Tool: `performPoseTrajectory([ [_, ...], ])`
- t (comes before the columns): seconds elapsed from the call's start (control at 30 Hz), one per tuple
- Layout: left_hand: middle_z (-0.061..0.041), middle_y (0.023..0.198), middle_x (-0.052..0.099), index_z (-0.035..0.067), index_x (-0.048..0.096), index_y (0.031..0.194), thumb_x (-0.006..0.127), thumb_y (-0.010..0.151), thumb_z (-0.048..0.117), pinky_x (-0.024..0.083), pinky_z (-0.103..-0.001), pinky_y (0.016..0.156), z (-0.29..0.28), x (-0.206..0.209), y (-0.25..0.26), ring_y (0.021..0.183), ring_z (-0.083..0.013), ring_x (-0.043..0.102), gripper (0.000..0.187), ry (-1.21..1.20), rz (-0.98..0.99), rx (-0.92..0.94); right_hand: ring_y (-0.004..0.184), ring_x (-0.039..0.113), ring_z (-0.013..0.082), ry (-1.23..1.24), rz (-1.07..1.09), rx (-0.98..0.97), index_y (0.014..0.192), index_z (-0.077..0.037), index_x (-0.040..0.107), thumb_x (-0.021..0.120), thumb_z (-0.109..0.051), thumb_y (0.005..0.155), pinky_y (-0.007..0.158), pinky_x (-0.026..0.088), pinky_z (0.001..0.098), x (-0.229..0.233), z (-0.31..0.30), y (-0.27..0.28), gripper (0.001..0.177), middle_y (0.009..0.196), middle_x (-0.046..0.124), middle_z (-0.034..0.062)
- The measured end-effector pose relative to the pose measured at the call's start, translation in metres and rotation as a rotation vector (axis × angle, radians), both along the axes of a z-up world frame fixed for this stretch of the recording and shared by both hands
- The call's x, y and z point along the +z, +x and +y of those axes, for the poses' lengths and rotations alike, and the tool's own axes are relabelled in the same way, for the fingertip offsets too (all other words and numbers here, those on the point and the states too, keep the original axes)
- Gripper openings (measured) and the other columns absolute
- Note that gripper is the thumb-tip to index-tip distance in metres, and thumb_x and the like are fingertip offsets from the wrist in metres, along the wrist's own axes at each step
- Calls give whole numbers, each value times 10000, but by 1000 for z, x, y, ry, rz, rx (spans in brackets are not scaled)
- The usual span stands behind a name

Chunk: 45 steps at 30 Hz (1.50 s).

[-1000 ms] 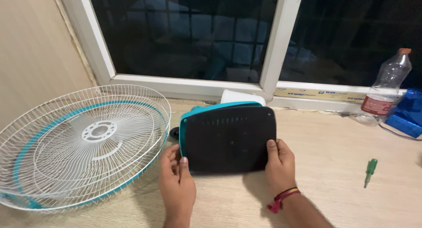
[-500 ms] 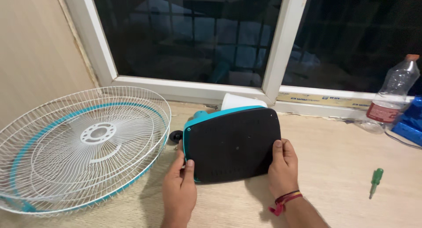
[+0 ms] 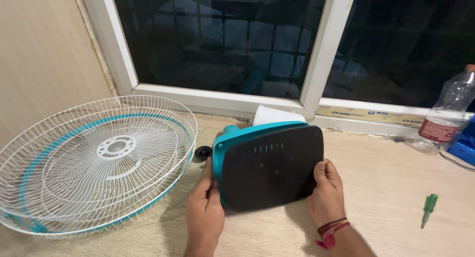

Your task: The person reassembles an electric fan by attaching the black rear cover to the teal fan housing. They align the cover, then use a green screwdriver to tighten multiple screws around the perimeter, securing the cover in place.

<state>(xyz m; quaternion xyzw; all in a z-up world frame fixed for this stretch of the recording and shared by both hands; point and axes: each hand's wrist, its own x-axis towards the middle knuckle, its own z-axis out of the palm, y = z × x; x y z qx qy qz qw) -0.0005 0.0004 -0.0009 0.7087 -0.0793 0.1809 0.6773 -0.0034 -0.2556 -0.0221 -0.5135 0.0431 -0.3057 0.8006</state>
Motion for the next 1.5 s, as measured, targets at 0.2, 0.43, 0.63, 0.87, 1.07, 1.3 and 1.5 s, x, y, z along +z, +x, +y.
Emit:
performPoseTrajectory([
  [0.2,-124,1444,648,48,592,1395,556,982,98,482,-298,1053,-1,-5,2,1344,-199,614,418,-43,64,-17,884,527,68,-207,-19,-142,1116,-24,628,502,-244,1104,814,461,234,-7,5,5,253,983,646,-7],
  [0.43,-117,1317,736,97,617,1410,572,973,152,528,-314,971,0,-7,4,1178,-209,694,443,15,174,0,864,525,69,-308,124,-183,1062,-7,642,461,-253,1091,801,459,243,0,9,-1,306,946,647,-5],
  [0.63,-112,1362,700,54,632,1360,590,972,152,520,-304,1003,0,-14,8,1241,-187,673,403,10,130,13,773,433,65,-264,102,-172,1016,1,653,483,-260,1113,697,406,240,-4,3,-3,326,849,560,-30],
  [0.87,-129,1391,683,27,609,1379,574,962,126,479,-306,1050,0,-13,8,1296,-201,636,430,-58,92,-27,745,439,52,-228,126,-179,1019,-9,655,485,-255,1090,647,396,230,-6,-2,2,307,841,578,-40],
  [1.07,-131,1419,667,2,595,1388,561,975,119,466,-308,1076,2,-13,7,1334,-202,616,431,-101,81,-65,778,507,86,-369,219,-224,1085,19,675,456,-251,1096,703,451,263,4,4,-5,347,880,643,12],
  [1.3,-45,1453,657,112,589,1424,512,946,54,453,-300,1040,3,0,0,1246,-156,641,488,-94,149,-88,1054,619,141,-427,131,-213,1255,29,628,429,-234,1073,966,466,276,10,6,-9,377,1157,701,67],
  [1.5,-80,1443,683,92,579,1443,487,934,23,457,-302,1046,3,1,-1,1266,-162,647,522,-77,46,-97,1056,620,169,-555,109,-330,1246,56,624,434,-228,1087,963,469,300,3,7,-3,377,1167,689,103],
])
